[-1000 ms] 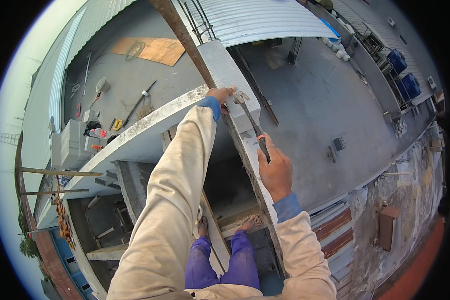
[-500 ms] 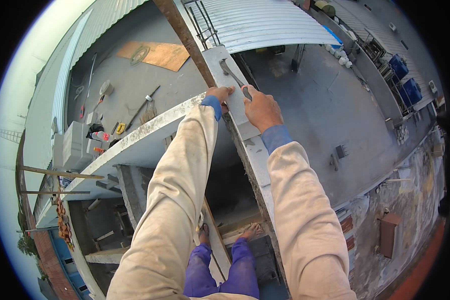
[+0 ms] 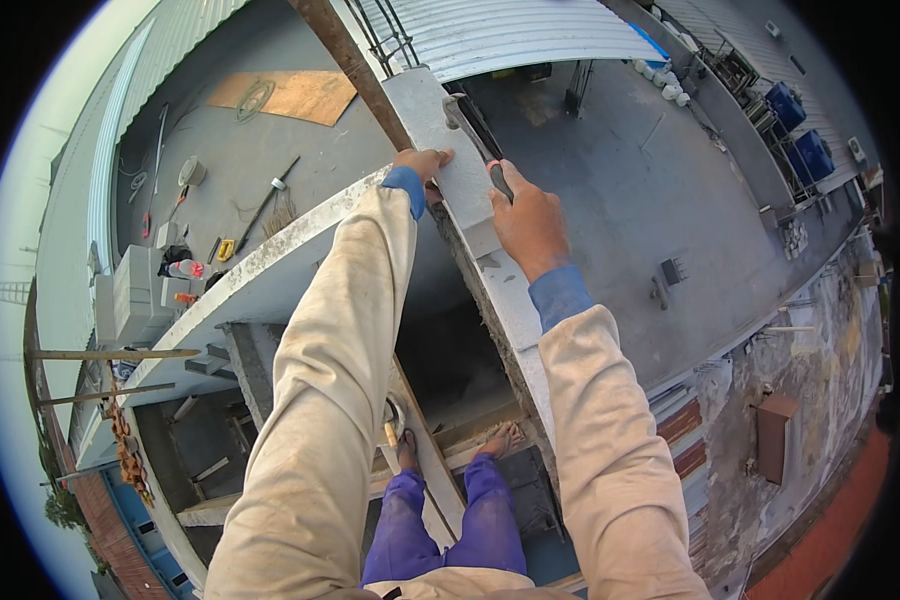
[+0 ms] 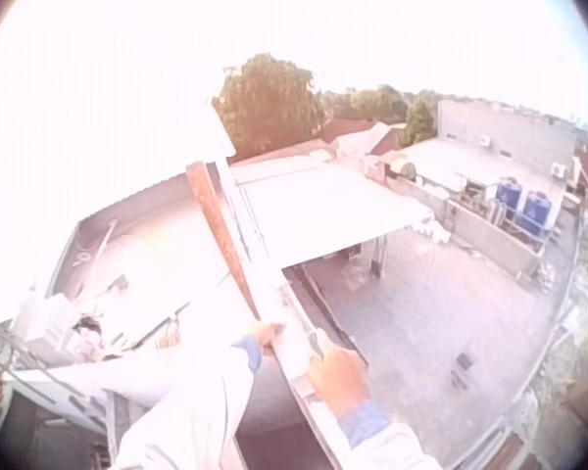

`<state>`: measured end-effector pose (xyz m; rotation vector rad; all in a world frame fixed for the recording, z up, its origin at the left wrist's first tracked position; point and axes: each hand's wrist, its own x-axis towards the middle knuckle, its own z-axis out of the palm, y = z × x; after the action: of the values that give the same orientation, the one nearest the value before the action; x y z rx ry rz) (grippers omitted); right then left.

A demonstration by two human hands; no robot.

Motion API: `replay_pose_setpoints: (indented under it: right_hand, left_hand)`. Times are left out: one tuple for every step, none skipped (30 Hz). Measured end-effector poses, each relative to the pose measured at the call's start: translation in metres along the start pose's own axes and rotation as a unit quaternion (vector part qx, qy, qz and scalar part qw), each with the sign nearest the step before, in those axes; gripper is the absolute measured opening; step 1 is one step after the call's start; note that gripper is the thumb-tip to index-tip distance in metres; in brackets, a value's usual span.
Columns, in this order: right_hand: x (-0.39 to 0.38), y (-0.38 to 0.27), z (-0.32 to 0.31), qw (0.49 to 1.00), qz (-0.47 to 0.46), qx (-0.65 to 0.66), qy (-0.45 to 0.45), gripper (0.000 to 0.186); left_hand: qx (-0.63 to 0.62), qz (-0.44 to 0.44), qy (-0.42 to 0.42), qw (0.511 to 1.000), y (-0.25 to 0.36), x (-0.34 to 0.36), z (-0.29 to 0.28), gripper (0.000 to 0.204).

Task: The person scoops cement from a bucket with a trowel and applies it to a wall. They then pick up a white block, apply cement to its edge, place it on the wall, and tap it into position with a hammer. The person repeats this process for additional blocks.

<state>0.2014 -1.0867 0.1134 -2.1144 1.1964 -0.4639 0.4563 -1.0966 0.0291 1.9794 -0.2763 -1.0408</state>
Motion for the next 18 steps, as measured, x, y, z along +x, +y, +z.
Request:
replay_pose_setpoints:
  right_hand:
    - [-0.011,0.005,-0.002,0.999,-0.012,0.022,0.027,0.048]
    - [-0.026,0.009,-0.003,0.997,-0.023,0.048,0.051,0.048]
    - [-0.045,0.014,-0.004,0.993,-0.038,0.074,0.080,0.047]
    - [-0.062,0.020,-0.003,0.989,-0.045,0.097,0.102,0.046]
    - [-0.075,0.027,-0.001,0.991,-0.055,0.077,0.100,0.046]
    - [-0.085,0.034,0.000,0.993,-0.057,0.054,0.091,0.047]
    - [-0.092,0.041,0.001,0.996,-0.050,0.028,0.066,0.047]
    - [-0.097,0.045,0.002,0.996,-0.058,0.022,0.069,0.047]
    - [-0.101,0.049,0.005,0.997,-0.057,0.016,0.057,0.047]
    - [-0.103,0.051,0.006,0.994,-0.075,0.014,0.076,0.047]
    - [-0.105,0.051,0.008,0.996,-0.066,0.021,0.062,0.047]
    - [-0.105,0.051,0.008,0.994,-0.073,0.032,0.076,0.047]
    - [-0.106,0.049,0.008,0.995,-0.066,0.037,0.065,0.047]
    - [-0.106,0.047,0.008,0.994,-0.076,0.031,0.077,0.047]
    - [-0.105,0.046,0.006,0.996,-0.066,0.019,0.062,0.047]
    - [-0.103,0.043,0.004,0.998,-0.039,-0.001,0.038,0.046]
    - [-0.096,0.039,0.001,0.996,-0.064,0.019,0.056,0.046]
    - [-0.090,0.035,-0.002,0.995,-0.070,0.032,0.057,0.046]
  left_hand:
    - [-0.003,0.002,-0.005,1.000,-0.001,0.001,0.000,0.067]
    - [-0.006,0.004,-0.010,1.000,-0.001,0.002,-0.001,0.068]
    - [-0.005,0.007,-0.010,1.000,-0.002,0.003,-0.001,0.068]
    - [-0.004,0.011,-0.009,1.000,-0.002,0.003,-0.001,0.068]
    - [-0.003,0.013,-0.009,1.000,-0.002,0.002,-0.001,0.068]
    - [-0.007,0.011,-0.010,1.000,-0.002,0.002,-0.001,0.067]
    - [-0.011,0.009,-0.011,1.000,-0.002,0.001,-0.001,0.066]
    - [-0.015,0.008,-0.012,1.000,-0.002,0.000,0.000,0.066]
    - [-0.017,0.002,-0.013,1.000,-0.001,-0.001,0.000,0.065]
    - [-0.019,-0.002,-0.012,1.000,-0.001,-0.001,0.001,0.064]
    - [-0.026,-0.002,-0.006,1.000,0.000,-0.002,0.001,0.064]
    - [-0.028,-0.009,-0.009,1.000,-0.001,-0.003,0.002,0.063]
    - [-0.036,-0.010,-0.008,0.999,-0.001,-0.003,0.003,0.062]
    - [-0.048,-0.008,-0.004,0.999,-0.001,-0.004,0.004,0.061]
    - [-0.047,-0.012,0.015,0.999,-0.002,-0.005,0.006,0.055]
    - [-0.045,-0.009,0.014,0.999,-0.005,-0.007,0.008,0.055]
    - [-0.048,-0.003,0.012,0.999,-0.006,-0.008,0.009,0.054]
    - [-0.052,0.000,0.012,0.999,-0.010,-0.011,0.009,0.053]
